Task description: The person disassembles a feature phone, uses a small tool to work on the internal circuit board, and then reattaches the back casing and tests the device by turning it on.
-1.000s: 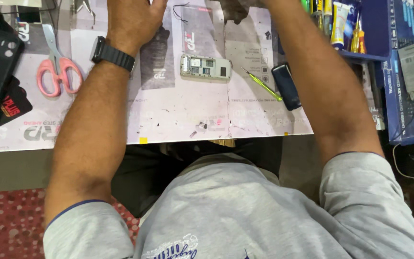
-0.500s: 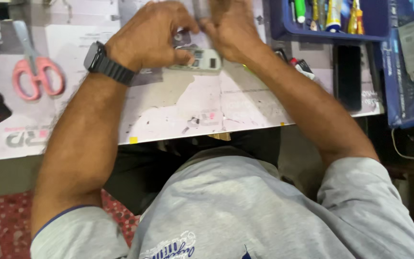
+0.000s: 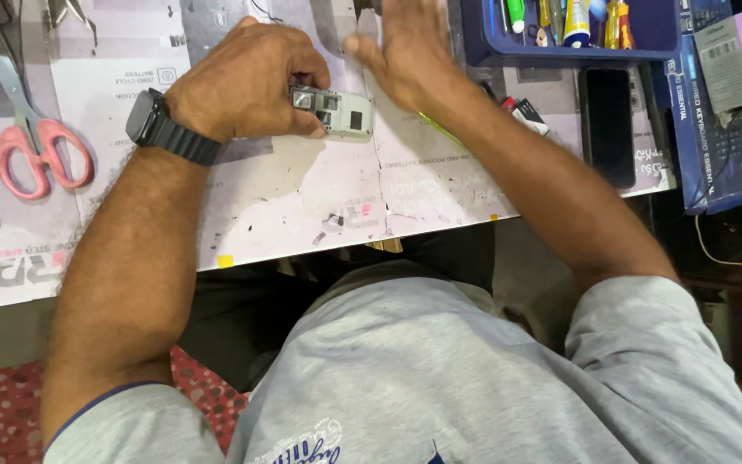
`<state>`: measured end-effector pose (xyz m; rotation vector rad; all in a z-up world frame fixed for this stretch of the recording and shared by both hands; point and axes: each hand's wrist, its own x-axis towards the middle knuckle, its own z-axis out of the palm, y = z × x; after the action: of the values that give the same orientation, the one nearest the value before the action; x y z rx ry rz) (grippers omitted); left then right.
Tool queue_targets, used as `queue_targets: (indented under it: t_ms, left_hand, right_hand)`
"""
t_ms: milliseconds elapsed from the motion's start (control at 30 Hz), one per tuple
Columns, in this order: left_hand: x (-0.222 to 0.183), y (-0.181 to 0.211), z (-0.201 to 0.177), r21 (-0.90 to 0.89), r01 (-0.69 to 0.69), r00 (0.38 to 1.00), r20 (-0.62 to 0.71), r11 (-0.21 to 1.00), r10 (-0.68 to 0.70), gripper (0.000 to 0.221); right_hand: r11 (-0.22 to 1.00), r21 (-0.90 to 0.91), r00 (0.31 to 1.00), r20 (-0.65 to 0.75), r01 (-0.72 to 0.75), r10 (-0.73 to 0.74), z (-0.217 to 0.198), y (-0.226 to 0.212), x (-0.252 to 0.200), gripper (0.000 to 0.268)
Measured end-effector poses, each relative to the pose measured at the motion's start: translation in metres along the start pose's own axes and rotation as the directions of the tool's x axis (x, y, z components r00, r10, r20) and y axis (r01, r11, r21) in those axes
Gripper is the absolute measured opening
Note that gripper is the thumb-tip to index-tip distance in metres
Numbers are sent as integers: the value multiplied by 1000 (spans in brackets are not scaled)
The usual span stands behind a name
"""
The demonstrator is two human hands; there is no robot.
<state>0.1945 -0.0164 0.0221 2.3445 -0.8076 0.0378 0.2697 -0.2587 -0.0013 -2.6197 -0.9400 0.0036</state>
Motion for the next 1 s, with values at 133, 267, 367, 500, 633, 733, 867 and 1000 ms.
queue_targets:
  t_ms: [133, 267, 367, 500, 633, 733, 867, 1000]
  left_hand:
    - [-1, -7, 4, -50, -42, 997, -66, 998, 38, 44]
    - [-6, -14, 1, -118, 54, 994, -91, 992, -65, 44]
    - [-8, -12, -3, -104, 136, 987, -75, 985, -144, 49]
    - [-9, -9, -8, -8, 153, 988, -7, 988, -153, 55]
    - [-11, -3, -11, 69, 172, 982, 68, 983, -176, 47]
    - [-9, 1, -9, 126, 106, 992, 60, 986, -114, 43]
    - [-6, 3, -11, 105, 123, 988, 81, 987, -132, 40]
    - [-7, 2, -12, 34, 224, 964, 142, 974, -227, 39]
  right_hand:
    - [979, 180, 994, -72, 95, -83, -11, 9, -26, 46]
    - [948, 305, 996, 13, -92, 92, -61, 10, -63, 33]
    - [968, 154, 977, 112, -200, 184, -72, -4, -89, 34]
    - [994, -110, 999, 44, 0, 5, -65, -21, -111, 36]
    - [995, -94, 999, 7, -39, 40, -62, -21, -112, 25]
    - [995, -88, 998, -54, -50, 46, -58, -13, -101, 21]
    - [992, -96, 993, -101, -77, 67, -45, -6, -83, 18]
    - [996, -89, 986, -163, -1, -14, -31, 4, -66, 14]
